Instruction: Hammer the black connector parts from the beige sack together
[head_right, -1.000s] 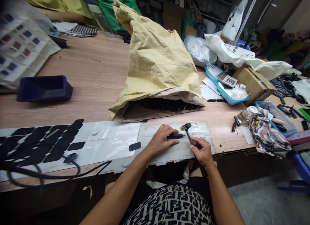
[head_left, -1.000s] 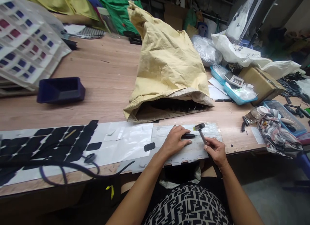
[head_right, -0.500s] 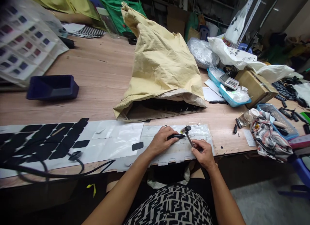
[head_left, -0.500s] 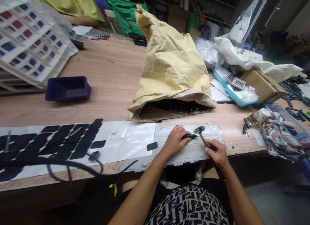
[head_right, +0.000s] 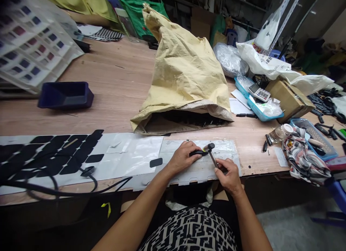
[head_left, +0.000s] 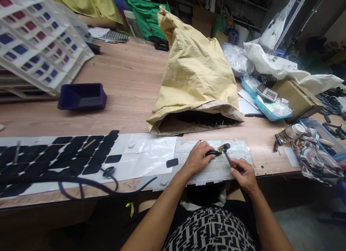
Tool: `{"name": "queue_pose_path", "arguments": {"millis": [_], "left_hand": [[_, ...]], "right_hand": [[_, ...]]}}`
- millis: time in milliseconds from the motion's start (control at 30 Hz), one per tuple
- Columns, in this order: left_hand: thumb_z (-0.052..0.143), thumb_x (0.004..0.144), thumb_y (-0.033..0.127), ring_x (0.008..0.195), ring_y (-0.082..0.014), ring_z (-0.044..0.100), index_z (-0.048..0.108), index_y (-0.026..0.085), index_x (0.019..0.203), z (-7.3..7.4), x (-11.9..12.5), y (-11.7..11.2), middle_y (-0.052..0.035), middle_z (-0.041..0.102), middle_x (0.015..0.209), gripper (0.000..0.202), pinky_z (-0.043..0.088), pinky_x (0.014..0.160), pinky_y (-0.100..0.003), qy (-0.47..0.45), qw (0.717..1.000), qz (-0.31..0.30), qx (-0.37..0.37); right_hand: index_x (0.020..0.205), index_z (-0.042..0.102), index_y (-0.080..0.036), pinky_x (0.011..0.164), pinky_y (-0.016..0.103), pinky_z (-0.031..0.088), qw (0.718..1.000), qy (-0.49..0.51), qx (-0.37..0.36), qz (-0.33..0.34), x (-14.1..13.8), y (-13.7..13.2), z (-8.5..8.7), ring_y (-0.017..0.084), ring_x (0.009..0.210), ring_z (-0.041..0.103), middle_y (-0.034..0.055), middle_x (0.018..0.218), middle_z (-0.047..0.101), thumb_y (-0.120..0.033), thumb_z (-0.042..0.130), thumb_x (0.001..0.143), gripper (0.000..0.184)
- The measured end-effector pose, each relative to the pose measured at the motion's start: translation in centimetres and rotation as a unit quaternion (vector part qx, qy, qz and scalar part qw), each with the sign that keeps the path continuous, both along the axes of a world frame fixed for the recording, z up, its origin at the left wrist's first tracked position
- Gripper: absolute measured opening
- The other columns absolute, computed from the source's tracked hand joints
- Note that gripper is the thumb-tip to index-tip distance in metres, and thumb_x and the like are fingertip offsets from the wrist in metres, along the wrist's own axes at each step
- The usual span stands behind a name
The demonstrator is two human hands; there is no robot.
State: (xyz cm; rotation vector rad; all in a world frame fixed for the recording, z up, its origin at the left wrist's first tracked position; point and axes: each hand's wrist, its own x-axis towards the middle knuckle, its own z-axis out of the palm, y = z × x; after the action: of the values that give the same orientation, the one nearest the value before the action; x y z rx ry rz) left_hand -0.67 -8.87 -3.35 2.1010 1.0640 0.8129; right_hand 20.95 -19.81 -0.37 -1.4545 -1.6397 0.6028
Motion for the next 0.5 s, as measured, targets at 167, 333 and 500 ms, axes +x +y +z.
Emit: {"name": "queue_pose_path", "arguments": {"millis": [167,333,500], "left_hand": [[0.07,0.083,0.022,0.091,-0.0216,0.052,0.073,0.022,0.096,0.1,0.0,0.0,-0.0033,0.063,0.089,0.013,0.042,0.085,-0.037,0.0,1.0,0.001,-0.004],[0.07,0.083,0.021,0.089,-0.0208,0.052,0.073,0.023,0.094,0.2,0.1,0.0,-0.0025,0.063,0.088,0.012,0.042,0.085,-0.037,-0.004,1.0,0.004,-0.009],[0.07,0.083,0.022,0.092,-0.0221,0.052,0.073,0.021,0.096,0.6,0.1,0.2,-0.0035,0.062,0.089,0.014,0.043,0.084,-0.037,0.013,1.0,0.002,-0.013]], "right_hand": [[0.114,0.073,-0.022,0.074,0.034,0.049,0.999,-0.008,0.025,0.026,-0.7,0.2,0.7,0.018,0.077,0.059,0.0019,0.08,0.063,-0.019,0.064,0.083,0.033],[0.111,0.075,-0.023,0.074,0.035,0.048,0.998,-0.039,0.017,0.045,-1.1,0.5,0.3,0.019,0.076,0.058,0.0014,0.077,0.064,-0.017,0.065,0.08,0.033],[0.112,0.075,-0.023,0.069,0.031,0.049,0.997,0.076,-0.011,-0.004,-0.2,0.6,-1.1,0.017,0.074,0.059,0.0011,0.08,0.06,-0.021,0.067,0.081,0.032]]}}
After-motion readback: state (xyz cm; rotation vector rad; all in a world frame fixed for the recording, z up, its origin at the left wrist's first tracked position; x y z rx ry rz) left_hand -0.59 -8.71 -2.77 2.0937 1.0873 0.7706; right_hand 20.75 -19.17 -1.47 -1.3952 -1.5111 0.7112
